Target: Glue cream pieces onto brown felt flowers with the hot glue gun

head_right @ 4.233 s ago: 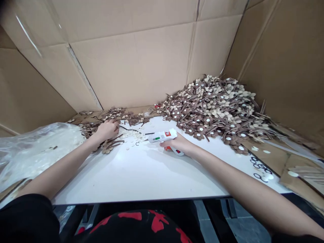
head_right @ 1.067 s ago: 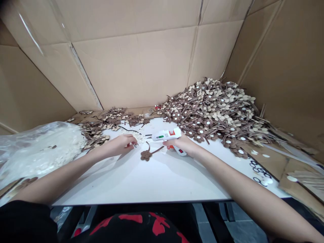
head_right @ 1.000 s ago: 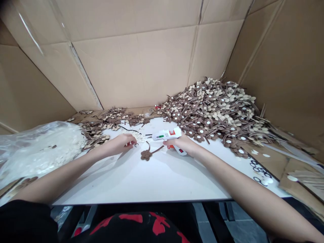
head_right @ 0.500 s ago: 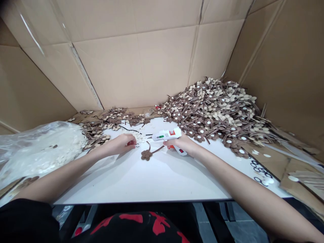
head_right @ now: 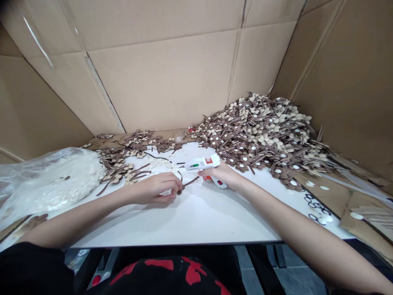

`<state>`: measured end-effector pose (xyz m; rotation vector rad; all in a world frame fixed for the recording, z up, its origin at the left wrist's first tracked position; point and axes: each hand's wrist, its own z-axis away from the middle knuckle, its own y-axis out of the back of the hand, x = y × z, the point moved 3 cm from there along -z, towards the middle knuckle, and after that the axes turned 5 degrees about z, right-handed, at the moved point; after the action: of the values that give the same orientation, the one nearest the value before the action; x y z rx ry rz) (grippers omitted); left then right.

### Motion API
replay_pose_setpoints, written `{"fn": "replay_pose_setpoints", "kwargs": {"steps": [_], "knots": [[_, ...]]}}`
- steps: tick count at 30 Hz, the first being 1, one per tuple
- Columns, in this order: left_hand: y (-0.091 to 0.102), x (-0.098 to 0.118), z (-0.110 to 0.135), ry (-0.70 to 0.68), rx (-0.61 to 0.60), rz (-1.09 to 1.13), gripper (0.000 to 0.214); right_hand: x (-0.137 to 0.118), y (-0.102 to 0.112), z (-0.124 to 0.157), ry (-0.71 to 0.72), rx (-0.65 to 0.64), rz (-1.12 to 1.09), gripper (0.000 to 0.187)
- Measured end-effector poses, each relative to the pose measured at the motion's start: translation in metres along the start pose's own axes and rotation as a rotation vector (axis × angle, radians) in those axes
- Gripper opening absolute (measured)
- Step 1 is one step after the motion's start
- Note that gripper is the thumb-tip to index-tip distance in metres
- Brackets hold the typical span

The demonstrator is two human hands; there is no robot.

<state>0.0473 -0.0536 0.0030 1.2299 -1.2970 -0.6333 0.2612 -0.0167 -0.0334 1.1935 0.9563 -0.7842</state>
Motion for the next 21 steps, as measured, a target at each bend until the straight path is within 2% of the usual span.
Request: {"fn": "replay_pose_setpoints", "kwargs": {"steps": [4, 10, 13, 17, 21], "knots": [[-0.009, -0.008, 0.002, 0.002, -0.011, -0.067, 0.011, -0.002, 0.0, 0.001, 0.002, -0.003, -0.007, 0.017], [-0.004, -0.022, 0.005, 0.015, 0.085, -0.059, 0.011, -0.006, 0.001, 0.003, -0.022, 0.018, 0.047, 0.016], [0.0, -0.029, 0.008, 0.062, 0.241, -0.026, 0.011, -0.005, 0.0, 0.003, 0.01, -0.006, 0.031, 0.017], [0.002, -0.042, 0.016, 0.225, 0.481, 0.018, 0.014, -0.006, -0.005, 0.005, 0.01, -0.084, 0.012, 0.021], [-0.002, -0.05, 0.02, 0.299, 0.596, -0.018, 0.016, -0.007, -0.009, 0.007, 0.019, -0.145, 0.05, 0.014]]}}
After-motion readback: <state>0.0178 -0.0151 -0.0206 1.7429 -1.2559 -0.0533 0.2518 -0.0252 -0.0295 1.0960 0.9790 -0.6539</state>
